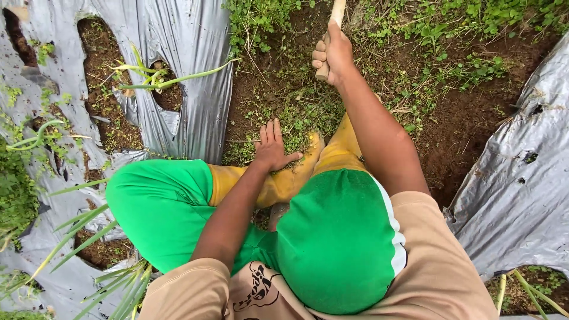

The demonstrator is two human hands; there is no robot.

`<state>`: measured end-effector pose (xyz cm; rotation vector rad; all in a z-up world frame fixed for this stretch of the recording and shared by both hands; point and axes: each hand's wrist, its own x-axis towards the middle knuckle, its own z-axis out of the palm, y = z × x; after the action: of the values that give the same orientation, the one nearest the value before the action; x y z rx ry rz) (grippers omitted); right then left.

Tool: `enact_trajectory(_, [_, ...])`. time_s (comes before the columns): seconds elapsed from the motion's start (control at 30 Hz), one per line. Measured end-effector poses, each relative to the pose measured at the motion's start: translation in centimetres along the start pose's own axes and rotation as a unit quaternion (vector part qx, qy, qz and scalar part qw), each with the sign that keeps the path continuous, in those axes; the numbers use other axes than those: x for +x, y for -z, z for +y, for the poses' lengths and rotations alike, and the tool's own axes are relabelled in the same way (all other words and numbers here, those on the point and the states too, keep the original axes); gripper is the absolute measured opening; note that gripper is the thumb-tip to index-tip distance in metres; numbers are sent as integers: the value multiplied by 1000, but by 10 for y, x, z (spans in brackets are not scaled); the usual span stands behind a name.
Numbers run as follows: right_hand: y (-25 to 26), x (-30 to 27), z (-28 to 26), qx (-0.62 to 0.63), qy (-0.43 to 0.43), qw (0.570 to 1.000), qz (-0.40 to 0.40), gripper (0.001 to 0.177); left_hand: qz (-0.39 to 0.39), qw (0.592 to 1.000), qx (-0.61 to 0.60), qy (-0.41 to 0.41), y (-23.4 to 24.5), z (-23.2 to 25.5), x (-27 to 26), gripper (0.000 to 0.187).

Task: The person sits cross-legged in a garden and uses a small hand hoe to loosen soil and remove weeds from between rows of plants. They gather the uprooted weeds by hand and toss them aside, repeating the process along the planting rows.

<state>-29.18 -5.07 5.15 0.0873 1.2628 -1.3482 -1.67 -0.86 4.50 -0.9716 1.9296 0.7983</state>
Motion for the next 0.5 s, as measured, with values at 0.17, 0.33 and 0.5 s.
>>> enact_trajectory(0.17, [-16,-13,49,9,-45,998,-46,23,1,1000,-7,-8,-5,-1,2,134])
enact_trajectory(0.33, [11,-63,47,-115,-10,993,-35,24,5,1000,-17,-13,1,-3,6,134])
enact_trajectory(0.5, [85,-85,54,-443,-59,882,-148,45,-37,997,-25,-58,55,-22,-14,100])
